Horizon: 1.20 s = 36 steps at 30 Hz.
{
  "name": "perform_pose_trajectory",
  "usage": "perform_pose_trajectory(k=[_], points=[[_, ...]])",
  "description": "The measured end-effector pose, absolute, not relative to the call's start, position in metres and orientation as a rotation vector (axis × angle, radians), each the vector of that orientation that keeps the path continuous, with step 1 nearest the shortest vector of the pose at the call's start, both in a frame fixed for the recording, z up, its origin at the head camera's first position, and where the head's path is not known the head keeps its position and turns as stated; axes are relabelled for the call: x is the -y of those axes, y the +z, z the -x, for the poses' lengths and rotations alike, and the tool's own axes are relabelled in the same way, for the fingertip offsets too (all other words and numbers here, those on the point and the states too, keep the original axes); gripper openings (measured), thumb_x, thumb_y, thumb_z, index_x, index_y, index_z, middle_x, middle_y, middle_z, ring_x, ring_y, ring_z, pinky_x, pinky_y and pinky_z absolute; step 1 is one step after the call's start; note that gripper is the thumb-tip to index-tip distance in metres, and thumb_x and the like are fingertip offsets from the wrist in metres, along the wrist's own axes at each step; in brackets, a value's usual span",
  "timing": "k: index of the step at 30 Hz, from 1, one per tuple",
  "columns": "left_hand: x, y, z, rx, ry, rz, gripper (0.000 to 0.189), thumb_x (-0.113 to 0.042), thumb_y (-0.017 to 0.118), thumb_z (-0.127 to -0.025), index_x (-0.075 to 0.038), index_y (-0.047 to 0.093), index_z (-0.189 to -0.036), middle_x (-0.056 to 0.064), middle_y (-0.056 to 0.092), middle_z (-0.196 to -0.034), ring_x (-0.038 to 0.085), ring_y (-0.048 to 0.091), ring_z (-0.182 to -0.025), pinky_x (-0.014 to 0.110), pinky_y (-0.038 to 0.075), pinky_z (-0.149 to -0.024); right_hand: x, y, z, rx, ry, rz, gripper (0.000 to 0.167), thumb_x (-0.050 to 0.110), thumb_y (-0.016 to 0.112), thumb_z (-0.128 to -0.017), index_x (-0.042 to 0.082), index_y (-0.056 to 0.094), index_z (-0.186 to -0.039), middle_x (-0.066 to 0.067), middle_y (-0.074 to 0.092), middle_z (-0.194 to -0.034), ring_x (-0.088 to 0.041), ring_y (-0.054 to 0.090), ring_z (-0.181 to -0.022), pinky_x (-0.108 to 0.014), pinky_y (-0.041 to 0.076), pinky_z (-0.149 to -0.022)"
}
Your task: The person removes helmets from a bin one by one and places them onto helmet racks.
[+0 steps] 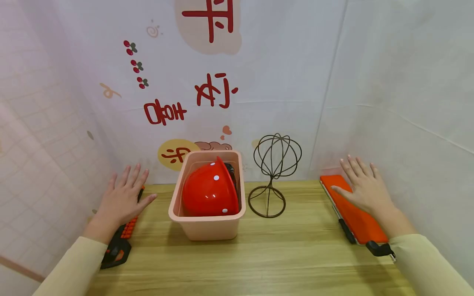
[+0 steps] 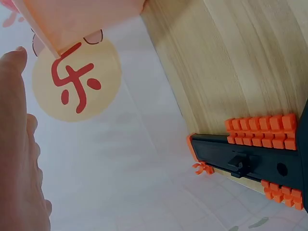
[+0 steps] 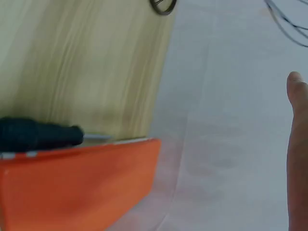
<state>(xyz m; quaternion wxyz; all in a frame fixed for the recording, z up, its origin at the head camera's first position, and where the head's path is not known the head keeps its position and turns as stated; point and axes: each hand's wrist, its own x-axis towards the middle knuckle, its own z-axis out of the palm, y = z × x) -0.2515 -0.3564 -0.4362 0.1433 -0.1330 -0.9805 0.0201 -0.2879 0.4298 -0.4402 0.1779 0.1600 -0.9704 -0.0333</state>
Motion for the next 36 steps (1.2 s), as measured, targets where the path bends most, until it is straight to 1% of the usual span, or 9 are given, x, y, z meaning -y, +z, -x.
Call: perform_pose_trajectory(k=[3, 9, 13, 15, 18, 21, 27, 33, 36], points=[[0.353, -0.434, 0.248, 2.818, 0.051, 0.391, 0.097, -0.065, 0.060, -0.106, -0.008, 0.025, -0.176, 0.019, 0.004, -0.185, 0.048, 0.006, -0.168, 0.074, -0.004, -0.130, -0.420, -0.435, 0.282, 2.710, -0.069, -0.475, 0.108, 0.064, 0.067, -0.103, 0.021, 0.003, -0.180, -0.012, 0.000, -0.186, -0.042, 0.005, -0.170, -0.065, -0.006, -0.134], [0.345, -0.429, 0.240, 2.791, 0.035, 0.385, 0.098, -0.062, 0.061, -0.106, -0.012, 0.017, -0.178, 0.020, 0.002, -0.184, 0.047, 0.003, -0.169, 0.073, -0.010, -0.129, -0.394, -0.422, 0.273, 2.625, -0.041, -0.535, 0.109, 0.064, 0.071, -0.100, 0.021, 0.011, -0.180, -0.010, 0.006, -0.186, -0.037, 0.010, -0.170, -0.060, -0.005, -0.135], [0.331, -0.423, 0.232, 2.789, 0.003, 0.407, 0.098, -0.062, 0.061, -0.107, -0.014, 0.017, -0.179, 0.018, 0.001, -0.185, 0.046, 0.006, -0.169, 0.076, -0.007, -0.128, -0.379, -0.415, 0.264, 2.590, -0.064, -0.586, 0.109, 0.068, 0.069, -0.099, 0.019, 0.014, -0.180, -0.012, 0.011, -0.186, -0.037, 0.013, -0.170, -0.059, -0.001, -0.136], [0.323, -0.421, 0.228, 2.798, -0.022, 0.422, 0.097, -0.062, 0.061, -0.107, -0.015, 0.017, -0.179, 0.017, 0.002, -0.185, 0.047, 0.008, -0.169, 0.077, -0.004, -0.128, -0.373, -0.414, 0.260, 2.561, -0.069, -0.616, 0.107, 0.073, 0.064, -0.100, 0.018, 0.017, -0.179, -0.013, 0.015, -0.185, -0.039, 0.018, -0.168, -0.059, 0.002, -0.136], [0.314, -0.423, 0.225, 2.797, -0.048, 0.447, 0.096, -0.064, 0.059, -0.107, -0.015, 0.018, -0.179, 0.018, 0.006, -0.185, 0.047, 0.013, -0.168, 0.077, 0.000, -0.129, -0.365, -0.416, 0.255, 2.482, -0.045, -0.671, 0.103, 0.083, 0.048, -0.103, 0.013, 0.028, -0.177, -0.015, 0.023, -0.183, -0.042, 0.026, -0.165, -0.059, 0.007, -0.136], [0.307, -0.427, 0.222, 2.780, -0.094, 0.479, 0.095, -0.064, 0.060, -0.106, -0.015, 0.022, -0.178, 0.018, 0.010, -0.185, 0.047, 0.017, -0.166, 0.078, 0.005, -0.128, -0.356, -0.417, 0.251, 2.373, -0.030, -0.732, 0.103, 0.086, 0.037, -0.103, 0.009, 0.040, -0.172, -0.018, 0.034, -0.178, -0.046, 0.036, -0.159, -0.063, 0.018, -0.134], [0.289, -0.436, 0.218, 2.753, -0.227, 0.553, 0.093, -0.062, 0.065, -0.105, -0.016, 0.029, -0.177, 0.018, 0.019, -0.183, 0.047, 0.023, -0.164, 0.082, 0.022, -0.122, -0.329, -0.407, 0.246, 2.216, -0.021, -0.855, 0.098, 0.081, 0.046, -0.103, 0.004, 0.052, -0.163, -0.023, 0.046, -0.169, -0.050, 0.048, -0.148, -0.070, 0.037, -0.118], [0.268, -0.449, 0.221, 2.807, -0.344, 0.558, 0.096, -0.064, 0.064, -0.104, -0.013, 0.028, -0.177, 0.019, 0.019, -0.183, 0.053, 0.031, -0.160, 0.081, 0.024, -0.123, -0.299, -0.404, 0.243, 2.091, 0.075, -0.928, 0.094, 0.076, 0.055, -0.102, 0.003, 0.056, -0.161, -0.024, 0.055, -0.161, -0.051, 0.056, -0.137, -0.070, 0.046, -0.109], [0.260, -0.454, 0.222, 2.815, -0.392, 0.558, 0.097, -0.064, 0.062, -0.105, -0.008, 0.027, -0.176, 0.020, 0.020, -0.183, 0.054, 0.033, -0.158, 0.080, 0.026, -0.123, -0.286, -0.406, 0.244, 2.082, 0.101, -0.939, 0.093, 0.076, 0.054, -0.103, 0.003, 0.056, -0.161, -0.024, 0.055, -0.161, -0.050, 0.057, -0.136, -0.068, 0.047, -0.106]])
